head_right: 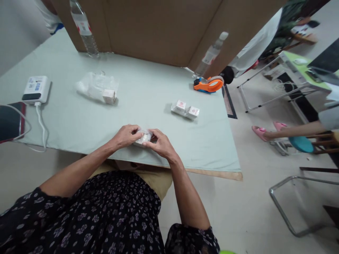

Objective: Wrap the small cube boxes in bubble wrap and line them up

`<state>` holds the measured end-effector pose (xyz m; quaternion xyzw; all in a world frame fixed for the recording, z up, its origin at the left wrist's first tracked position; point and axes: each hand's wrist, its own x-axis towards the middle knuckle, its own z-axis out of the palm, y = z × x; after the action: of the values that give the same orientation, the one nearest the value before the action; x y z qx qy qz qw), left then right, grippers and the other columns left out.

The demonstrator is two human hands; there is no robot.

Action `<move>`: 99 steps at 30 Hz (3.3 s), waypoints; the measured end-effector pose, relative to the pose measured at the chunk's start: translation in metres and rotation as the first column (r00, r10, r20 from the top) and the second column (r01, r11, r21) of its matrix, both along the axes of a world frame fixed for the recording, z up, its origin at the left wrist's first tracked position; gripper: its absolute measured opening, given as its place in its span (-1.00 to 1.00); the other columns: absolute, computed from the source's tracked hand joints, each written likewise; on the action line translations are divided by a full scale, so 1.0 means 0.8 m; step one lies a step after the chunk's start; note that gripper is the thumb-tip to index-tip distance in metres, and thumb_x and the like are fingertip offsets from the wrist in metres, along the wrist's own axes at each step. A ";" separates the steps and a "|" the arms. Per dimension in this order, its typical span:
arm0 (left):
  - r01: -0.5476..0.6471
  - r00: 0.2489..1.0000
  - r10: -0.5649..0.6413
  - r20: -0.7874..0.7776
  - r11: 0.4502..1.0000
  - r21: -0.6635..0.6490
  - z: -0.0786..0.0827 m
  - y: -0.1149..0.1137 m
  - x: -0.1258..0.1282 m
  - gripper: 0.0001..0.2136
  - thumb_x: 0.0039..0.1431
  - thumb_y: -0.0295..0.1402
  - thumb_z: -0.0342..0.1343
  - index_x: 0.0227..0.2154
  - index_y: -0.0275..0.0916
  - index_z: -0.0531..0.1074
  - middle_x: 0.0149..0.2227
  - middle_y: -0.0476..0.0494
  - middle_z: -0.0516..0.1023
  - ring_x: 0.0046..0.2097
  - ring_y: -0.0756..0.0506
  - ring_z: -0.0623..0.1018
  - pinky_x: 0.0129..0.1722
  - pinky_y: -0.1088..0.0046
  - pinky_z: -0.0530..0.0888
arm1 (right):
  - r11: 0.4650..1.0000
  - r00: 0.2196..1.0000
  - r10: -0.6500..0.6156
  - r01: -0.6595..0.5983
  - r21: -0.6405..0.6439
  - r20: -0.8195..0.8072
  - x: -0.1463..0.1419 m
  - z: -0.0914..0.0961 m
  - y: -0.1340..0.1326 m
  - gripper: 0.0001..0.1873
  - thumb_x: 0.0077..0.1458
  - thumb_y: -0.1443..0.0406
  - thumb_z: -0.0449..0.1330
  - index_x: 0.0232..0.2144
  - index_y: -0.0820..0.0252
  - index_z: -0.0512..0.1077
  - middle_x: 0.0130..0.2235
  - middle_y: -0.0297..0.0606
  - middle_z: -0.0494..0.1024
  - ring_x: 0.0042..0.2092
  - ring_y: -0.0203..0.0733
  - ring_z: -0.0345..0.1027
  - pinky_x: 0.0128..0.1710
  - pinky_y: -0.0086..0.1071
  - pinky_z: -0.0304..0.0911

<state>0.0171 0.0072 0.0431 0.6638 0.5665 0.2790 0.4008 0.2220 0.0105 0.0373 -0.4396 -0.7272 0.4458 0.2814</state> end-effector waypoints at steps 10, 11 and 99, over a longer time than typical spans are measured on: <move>0.229 0.857 -0.135 0.497 0.964 -0.134 -0.025 -0.009 -0.025 -0.35 -0.06 -0.38 0.26 0.19 -0.24 0.33 0.15 -0.32 0.48 0.12 -0.22 0.50 0.13 0.15 0.40 | 0.989 0.998 0.001 -0.010 -0.150 -0.058 -0.004 0.004 0.015 -0.58 0.02 0.09 0.34 -0.11 0.20 0.55 -0.20 -0.23 0.62 -0.23 -0.17 0.43 -0.17 -0.30 0.31; 0.226 0.851 -0.126 0.509 0.964 -0.140 -0.027 -0.009 -0.024 -0.37 -0.05 -0.38 0.26 0.17 -0.25 0.35 0.12 -0.32 0.51 0.10 -0.22 0.52 0.13 0.15 0.40 | 0.990 0.997 -0.026 0.016 -0.143 -0.067 -0.005 0.004 0.018 -0.61 0.03 0.08 0.32 -0.15 0.19 0.56 -0.20 -0.24 0.62 -0.23 -0.17 0.43 -0.17 -0.30 0.31; -0.246 0.934 0.276 0.226 0.957 -0.152 -0.022 0.244 0.122 -0.60 0.07 -0.35 0.13 -0.01 -0.39 0.45 0.01 -0.26 0.52 0.03 -0.14 0.49 0.04 0.37 0.37 | 0.820 0.861 -0.507 0.494 0.289 -0.032 0.076 -0.053 -0.056 -0.80 0.18 0.27 0.15 -0.18 0.07 0.55 -0.16 -0.19 0.65 -0.09 -0.07 0.51 0.00 -0.10 0.39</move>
<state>0.1146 0.2021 0.0253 0.5175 0.6119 0.3747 0.4663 0.2825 -0.0341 -0.0051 -0.5797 -0.6494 0.2354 0.4322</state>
